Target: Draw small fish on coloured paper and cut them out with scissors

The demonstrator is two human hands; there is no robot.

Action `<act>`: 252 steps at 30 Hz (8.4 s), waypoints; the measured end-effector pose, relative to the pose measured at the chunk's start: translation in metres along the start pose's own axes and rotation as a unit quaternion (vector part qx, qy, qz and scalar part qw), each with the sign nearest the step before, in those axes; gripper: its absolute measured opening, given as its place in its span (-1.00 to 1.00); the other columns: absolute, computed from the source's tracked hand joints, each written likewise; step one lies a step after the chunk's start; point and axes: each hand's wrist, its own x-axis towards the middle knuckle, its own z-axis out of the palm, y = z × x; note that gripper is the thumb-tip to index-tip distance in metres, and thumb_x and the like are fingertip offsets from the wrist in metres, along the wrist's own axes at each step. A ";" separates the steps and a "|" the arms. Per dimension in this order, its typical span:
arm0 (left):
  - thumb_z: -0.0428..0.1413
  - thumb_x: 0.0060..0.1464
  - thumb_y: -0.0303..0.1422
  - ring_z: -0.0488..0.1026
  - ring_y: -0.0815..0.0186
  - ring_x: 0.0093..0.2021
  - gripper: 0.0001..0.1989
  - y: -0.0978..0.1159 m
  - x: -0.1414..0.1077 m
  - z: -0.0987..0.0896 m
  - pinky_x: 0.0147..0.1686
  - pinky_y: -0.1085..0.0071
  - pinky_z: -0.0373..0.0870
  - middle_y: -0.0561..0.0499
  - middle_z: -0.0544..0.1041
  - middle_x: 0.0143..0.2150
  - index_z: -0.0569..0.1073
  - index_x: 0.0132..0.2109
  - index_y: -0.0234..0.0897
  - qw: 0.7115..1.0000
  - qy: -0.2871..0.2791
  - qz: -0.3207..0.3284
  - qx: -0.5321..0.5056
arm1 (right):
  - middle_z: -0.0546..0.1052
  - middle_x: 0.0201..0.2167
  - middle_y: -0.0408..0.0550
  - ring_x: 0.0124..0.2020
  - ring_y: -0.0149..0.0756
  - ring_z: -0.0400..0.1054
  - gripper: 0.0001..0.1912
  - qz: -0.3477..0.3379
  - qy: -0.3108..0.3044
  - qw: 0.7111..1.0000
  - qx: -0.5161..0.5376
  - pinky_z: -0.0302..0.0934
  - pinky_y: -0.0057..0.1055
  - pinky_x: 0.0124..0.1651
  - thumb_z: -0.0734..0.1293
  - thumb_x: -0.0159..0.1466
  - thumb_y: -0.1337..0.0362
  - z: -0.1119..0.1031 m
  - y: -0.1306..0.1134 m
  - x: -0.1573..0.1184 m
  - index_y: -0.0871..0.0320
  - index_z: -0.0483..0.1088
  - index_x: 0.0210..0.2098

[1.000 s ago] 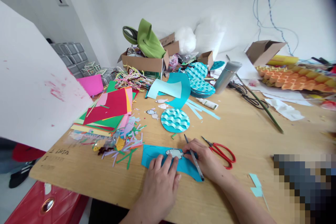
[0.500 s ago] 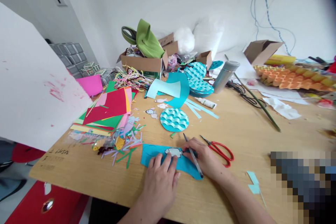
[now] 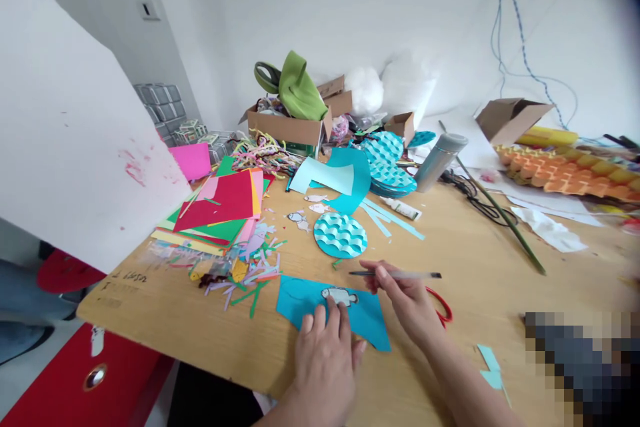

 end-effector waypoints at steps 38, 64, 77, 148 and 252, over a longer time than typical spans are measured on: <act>0.05 0.23 -0.17 0.35 0.12 -0.14 -0.59 0.000 0.000 0.000 -0.15 0.15 0.31 -0.13 0.50 0.02 0.48 0.09 -0.31 1.000 0.025 -0.011 -0.014 | 0.38 -0.59 -0.16 -0.58 -0.36 0.23 -0.73 -0.004 -0.090 0.986 -0.140 0.12 -0.43 -0.50 0.18 0.30 0.09 0.055 0.012 0.022 0.13 0.31 -0.40; 0.00 0.28 -0.17 0.35 0.05 0.18 -0.56 -0.003 0.006 0.002 0.21 -0.02 0.21 -0.23 0.49 0.08 0.47 0.09 -0.44 0.999 0.015 0.027 -0.008 | 0.39 -0.62 -0.17 -0.60 -0.37 0.23 -0.71 -0.011 -0.044 0.982 -0.183 0.12 -0.44 -0.51 0.18 0.30 0.08 0.045 0.013 0.026 0.12 0.30 -0.45; 0.03 0.25 -0.24 0.38 0.04 0.15 -0.60 -0.001 0.008 0.004 0.14 0.00 0.29 -0.17 0.49 0.13 0.48 0.10 -0.42 0.999 0.024 0.016 -0.021 | 0.46 -0.58 -0.11 -0.58 -0.34 0.31 -0.70 -0.002 -0.030 0.979 -0.202 0.15 -0.43 -0.47 0.16 0.30 0.10 0.043 0.014 0.025 0.12 0.29 -0.46; 0.03 0.26 -0.25 0.37 0.10 0.14 -0.65 -0.004 0.012 0.012 0.09 0.07 0.28 -0.07 0.46 0.17 0.46 0.12 -0.29 0.999 -0.004 0.034 -0.016 | 0.35 -0.60 -0.20 -0.57 -0.37 0.24 -0.80 0.024 0.020 0.990 -0.139 0.14 -0.46 -0.48 0.23 0.18 0.15 0.023 0.027 0.010 0.09 0.24 -0.52; 0.04 0.26 -0.26 0.39 0.10 -0.03 -0.69 -0.010 0.037 -0.014 -0.04 0.08 0.33 -0.10 0.49 0.02 0.46 0.06 -0.30 0.989 -0.116 0.080 -0.036 | 0.31 -0.65 -0.21 -0.60 -0.38 0.20 -0.84 0.027 0.053 0.975 -0.213 0.09 -0.45 -0.50 0.20 0.14 0.21 0.010 0.024 0.004 0.09 0.19 -0.54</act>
